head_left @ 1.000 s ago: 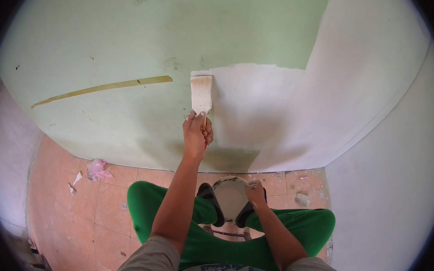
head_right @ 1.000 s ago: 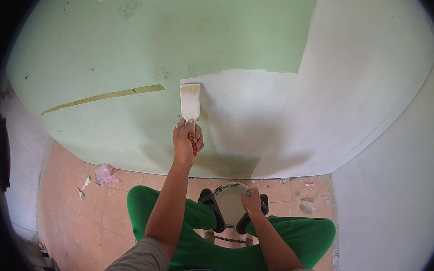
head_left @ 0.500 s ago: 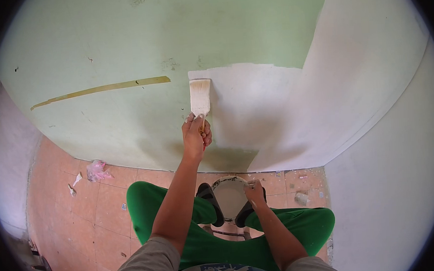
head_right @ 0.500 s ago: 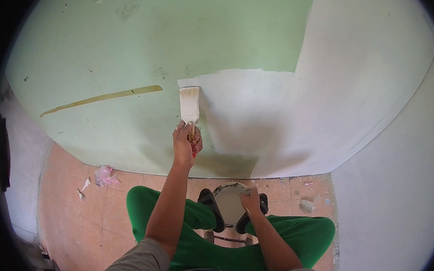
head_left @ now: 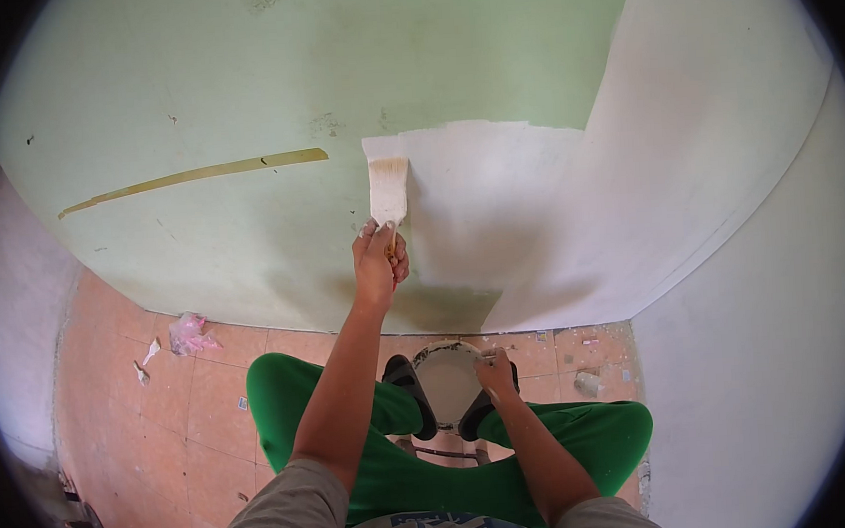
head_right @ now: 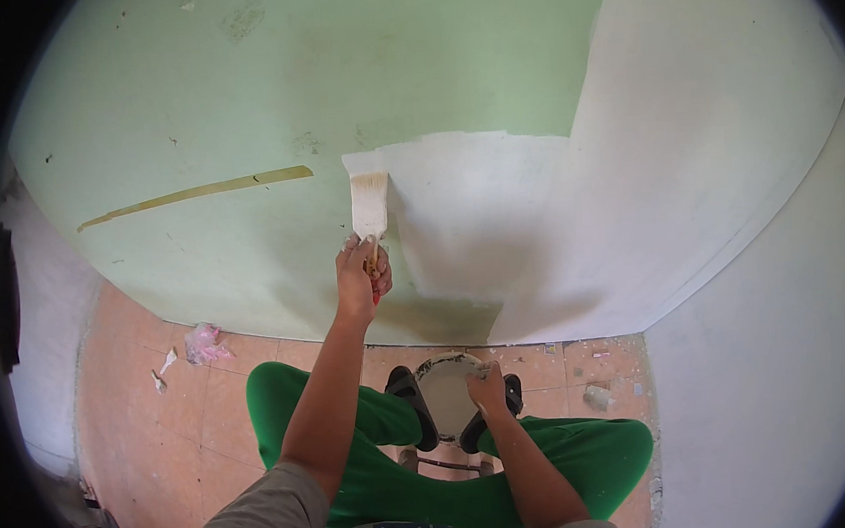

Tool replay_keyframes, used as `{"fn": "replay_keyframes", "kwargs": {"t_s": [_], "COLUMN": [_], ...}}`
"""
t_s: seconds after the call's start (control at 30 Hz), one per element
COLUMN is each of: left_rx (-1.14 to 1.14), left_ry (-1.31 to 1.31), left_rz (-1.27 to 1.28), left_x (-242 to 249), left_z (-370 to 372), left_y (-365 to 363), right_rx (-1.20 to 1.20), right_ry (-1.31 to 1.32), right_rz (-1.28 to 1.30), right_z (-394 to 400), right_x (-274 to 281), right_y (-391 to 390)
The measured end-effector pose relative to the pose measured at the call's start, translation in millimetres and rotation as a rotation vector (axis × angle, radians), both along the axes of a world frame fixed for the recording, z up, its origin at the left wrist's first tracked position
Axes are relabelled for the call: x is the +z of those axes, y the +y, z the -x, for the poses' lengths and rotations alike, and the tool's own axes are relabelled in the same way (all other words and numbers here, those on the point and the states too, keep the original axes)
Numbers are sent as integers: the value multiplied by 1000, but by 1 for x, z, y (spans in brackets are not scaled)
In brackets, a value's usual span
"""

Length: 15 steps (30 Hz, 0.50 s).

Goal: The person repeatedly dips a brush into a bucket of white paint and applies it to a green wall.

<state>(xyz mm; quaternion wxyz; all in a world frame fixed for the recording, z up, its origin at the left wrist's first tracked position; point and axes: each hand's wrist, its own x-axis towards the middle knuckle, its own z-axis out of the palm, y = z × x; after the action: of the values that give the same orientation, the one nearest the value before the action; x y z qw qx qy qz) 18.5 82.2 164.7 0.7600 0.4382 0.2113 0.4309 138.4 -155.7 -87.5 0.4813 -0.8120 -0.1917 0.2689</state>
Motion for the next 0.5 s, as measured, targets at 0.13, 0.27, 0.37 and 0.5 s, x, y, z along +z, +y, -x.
{"fn": "replay_keyframes", "kwargs": {"t_s": [0.13,0.27,0.37,0.5], "left_rx": [14,31,53,25], "left_ry": [-22,-36,-35,-27], "left_rz": [-24,-63,-92,-69], "left_x": [-9,-1,12,14], "left_z": [5,7,2,-3], "left_y": [-7,-9,-2,12], "right_rx": [2,19,22,-6], "right_ry": [-4,-5,7,77], "right_rz": [-3,-19,-8,-47], "right_z": [-1,1,2,0], "right_x": [-4,-4,-2,-7], "right_y": [1,-1,-2,-1]}}
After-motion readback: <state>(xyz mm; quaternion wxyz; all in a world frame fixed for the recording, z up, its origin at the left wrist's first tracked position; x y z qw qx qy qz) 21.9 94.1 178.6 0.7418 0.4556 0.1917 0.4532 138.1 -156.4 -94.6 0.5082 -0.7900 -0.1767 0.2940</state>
